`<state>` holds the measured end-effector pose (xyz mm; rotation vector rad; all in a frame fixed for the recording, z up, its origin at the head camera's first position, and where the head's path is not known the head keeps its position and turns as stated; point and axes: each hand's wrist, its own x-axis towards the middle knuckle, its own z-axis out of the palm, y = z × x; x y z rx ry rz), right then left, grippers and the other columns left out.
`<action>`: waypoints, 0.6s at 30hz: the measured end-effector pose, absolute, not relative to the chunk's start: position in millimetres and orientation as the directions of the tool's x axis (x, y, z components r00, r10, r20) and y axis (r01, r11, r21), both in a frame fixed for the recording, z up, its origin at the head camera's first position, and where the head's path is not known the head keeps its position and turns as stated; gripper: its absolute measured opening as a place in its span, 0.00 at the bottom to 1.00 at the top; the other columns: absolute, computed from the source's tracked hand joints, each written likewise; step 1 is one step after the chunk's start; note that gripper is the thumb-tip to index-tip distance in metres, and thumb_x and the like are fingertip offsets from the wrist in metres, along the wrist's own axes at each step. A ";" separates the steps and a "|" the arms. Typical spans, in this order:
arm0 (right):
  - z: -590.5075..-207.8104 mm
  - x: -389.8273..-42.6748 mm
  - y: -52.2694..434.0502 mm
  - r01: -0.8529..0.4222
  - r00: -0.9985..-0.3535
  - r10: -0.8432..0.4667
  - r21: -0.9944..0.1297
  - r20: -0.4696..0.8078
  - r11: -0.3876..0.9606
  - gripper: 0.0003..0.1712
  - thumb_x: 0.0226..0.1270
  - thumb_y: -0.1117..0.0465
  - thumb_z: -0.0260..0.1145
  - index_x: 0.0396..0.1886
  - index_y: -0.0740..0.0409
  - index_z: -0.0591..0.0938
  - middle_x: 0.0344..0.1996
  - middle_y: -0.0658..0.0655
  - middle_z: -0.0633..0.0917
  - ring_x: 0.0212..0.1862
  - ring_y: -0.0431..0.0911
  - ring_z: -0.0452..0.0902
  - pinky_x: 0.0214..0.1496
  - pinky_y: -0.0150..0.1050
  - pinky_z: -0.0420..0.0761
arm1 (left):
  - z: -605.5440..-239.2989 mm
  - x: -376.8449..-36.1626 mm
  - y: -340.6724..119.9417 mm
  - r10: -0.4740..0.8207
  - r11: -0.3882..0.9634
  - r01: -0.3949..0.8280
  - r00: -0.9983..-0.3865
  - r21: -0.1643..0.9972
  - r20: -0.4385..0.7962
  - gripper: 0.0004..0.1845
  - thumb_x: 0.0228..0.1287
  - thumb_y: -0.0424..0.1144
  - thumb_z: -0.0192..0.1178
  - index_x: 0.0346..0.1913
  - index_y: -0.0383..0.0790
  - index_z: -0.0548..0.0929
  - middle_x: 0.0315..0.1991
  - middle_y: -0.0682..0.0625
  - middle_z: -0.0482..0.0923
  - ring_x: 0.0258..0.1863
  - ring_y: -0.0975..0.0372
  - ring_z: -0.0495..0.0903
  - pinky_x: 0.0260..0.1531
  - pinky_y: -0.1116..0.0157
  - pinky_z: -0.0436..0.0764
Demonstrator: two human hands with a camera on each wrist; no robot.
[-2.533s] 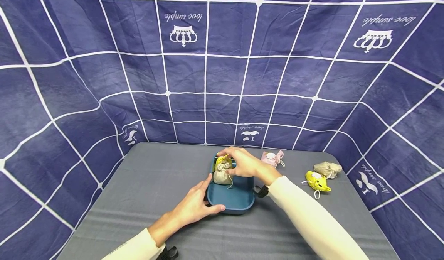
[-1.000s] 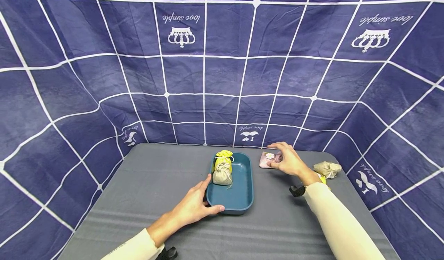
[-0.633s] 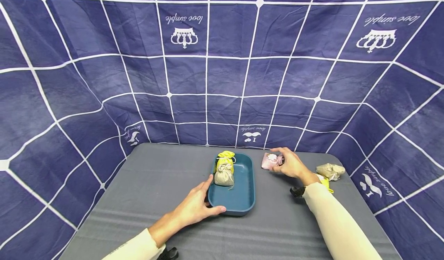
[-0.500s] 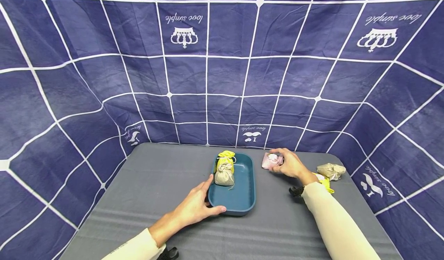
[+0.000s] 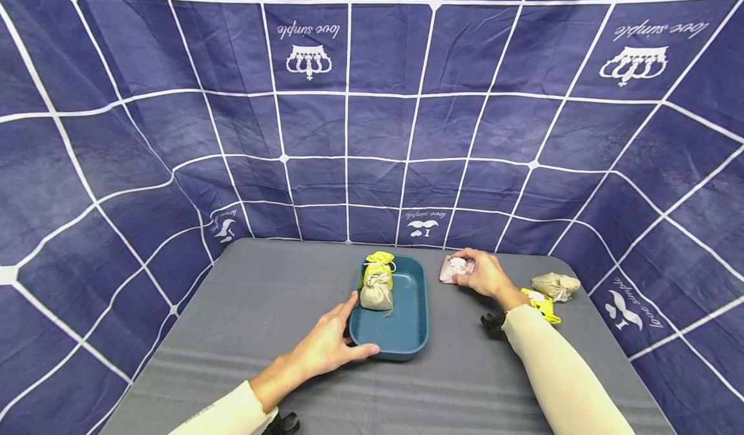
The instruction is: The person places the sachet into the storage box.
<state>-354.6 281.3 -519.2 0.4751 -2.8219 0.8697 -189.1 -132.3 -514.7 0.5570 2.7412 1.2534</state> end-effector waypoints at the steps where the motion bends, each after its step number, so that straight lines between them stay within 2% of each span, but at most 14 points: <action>1: -518.6 -354.3 281.1 -0.341 -0.939 -0.254 -0.524 0.233 0.780 0.30 0.60 0.61 0.91 0.63 0.50 0.93 0.52 0.60 0.96 0.51 0.54 0.88 0.56 0.50 0.82 | -514.6 -189.1 -132.4 0.355 0.600 0.294 -0.931 0.744 0.081 0.70 0.64 0.59 0.88 0.93 0.25 0.57 0.82 0.22 0.72 0.62 0.47 0.93 0.53 0.66 0.95; 7: -515.5 -351.3 280.4 -0.343 -0.938 -0.258 -0.525 0.231 0.779 0.30 0.60 0.61 0.91 0.64 0.50 0.93 0.54 0.60 0.96 0.52 0.54 0.88 0.57 0.50 0.83 | -514.3 -189.2 -132.7 0.356 0.591 0.289 -0.931 0.753 0.077 0.70 0.64 0.58 0.88 0.93 0.25 0.56 0.82 0.21 0.71 0.64 0.46 0.92 0.53 0.65 0.95; 18: -495.8 -342.3 278.2 -0.404 -0.911 -0.282 -0.511 0.301 0.759 0.30 0.59 0.63 0.90 0.63 0.49 0.94 0.57 0.58 0.96 0.53 0.54 0.89 0.59 0.52 0.84 | -513.2 -188.1 -132.1 0.353 0.616 0.289 -0.933 0.733 0.071 0.70 0.65 0.60 0.88 0.93 0.26 0.57 0.83 0.22 0.71 0.66 0.46 0.90 0.54 0.64 0.95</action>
